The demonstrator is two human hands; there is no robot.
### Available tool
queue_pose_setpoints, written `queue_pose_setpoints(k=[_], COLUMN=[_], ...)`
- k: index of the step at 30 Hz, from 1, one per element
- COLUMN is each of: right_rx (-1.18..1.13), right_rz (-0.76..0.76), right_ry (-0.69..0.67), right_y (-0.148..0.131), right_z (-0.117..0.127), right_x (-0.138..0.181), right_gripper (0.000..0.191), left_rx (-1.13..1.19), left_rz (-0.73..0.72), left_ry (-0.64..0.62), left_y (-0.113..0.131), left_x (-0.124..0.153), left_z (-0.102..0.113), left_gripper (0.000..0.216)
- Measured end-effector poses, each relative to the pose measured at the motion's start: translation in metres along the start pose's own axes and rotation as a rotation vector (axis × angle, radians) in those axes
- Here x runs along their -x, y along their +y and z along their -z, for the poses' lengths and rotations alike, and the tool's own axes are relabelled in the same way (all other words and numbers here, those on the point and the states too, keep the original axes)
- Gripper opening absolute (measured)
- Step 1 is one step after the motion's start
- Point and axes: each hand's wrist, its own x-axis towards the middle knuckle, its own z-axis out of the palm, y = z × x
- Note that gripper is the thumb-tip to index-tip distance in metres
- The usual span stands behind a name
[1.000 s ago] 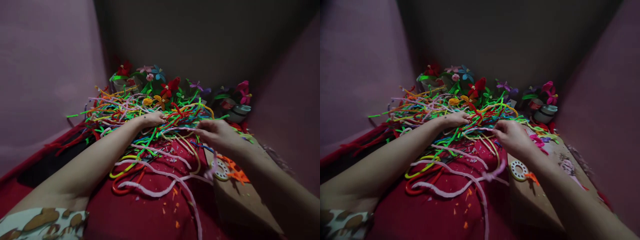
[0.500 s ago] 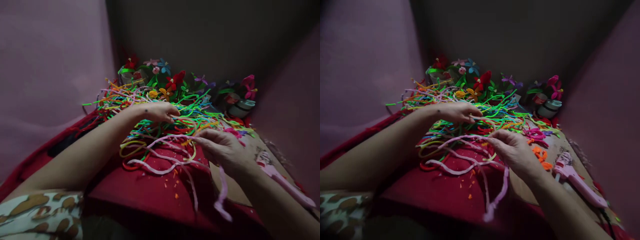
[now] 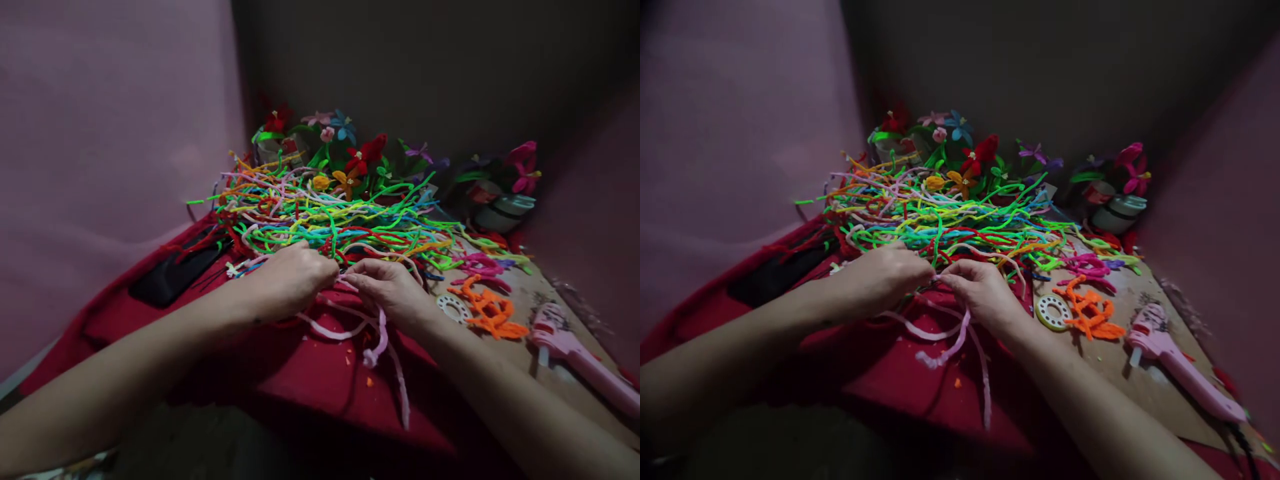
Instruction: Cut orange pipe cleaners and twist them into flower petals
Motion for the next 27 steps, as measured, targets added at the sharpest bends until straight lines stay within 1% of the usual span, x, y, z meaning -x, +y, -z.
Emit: queue_pose_setpoints(k=[2,5,7,11,15,19,24,27], right_rx=[-0.078,-0.177,-0.184,-0.069,0.058,0.232,0.538,0.732], right_rz=[-0.067,-0.182,-0.226,-0.25,-0.172,-0.083,0.042,0.096], right_ry=[-0.076,-0.147,-0.157,-0.119,-0.048,-0.004,-0.019,0.023], right_y=[0.0,0.001,0.002,0.006,0.011,0.018,0.019,0.017], right_z=[0.001,0.009,0.017,0.027,0.032,0.036,0.039,0.04], right_x=[0.001,0.004,0.007,0.012,0.015,0.014,0.015,0.017], right_gripper=[0.03,0.028,0.027,0.027,0.028,0.03,0.032,0.031], left_rx=[0.006,0.112,0.168,0.248,0.297,0.293,0.287,0.307], left_rz=[0.044,0.066,0.089,0.145,0.181,0.18,0.177,0.174], left_ry=[-0.029,-0.021,-0.025,-0.05,-0.104,-0.172,-0.174,-0.187], left_y=[-0.007,-0.02,-0.027,-0.039,-0.048,-0.051,-0.051,-0.051], left_x=[0.003,0.009,0.014,0.022,0.027,0.029,0.029,0.029], left_z=[-0.005,-0.001,0.004,0.004,0.001,0.0,-0.002,-0.005], left_gripper=[0.02,0.026,0.029,0.028,0.028,0.026,0.025,0.026])
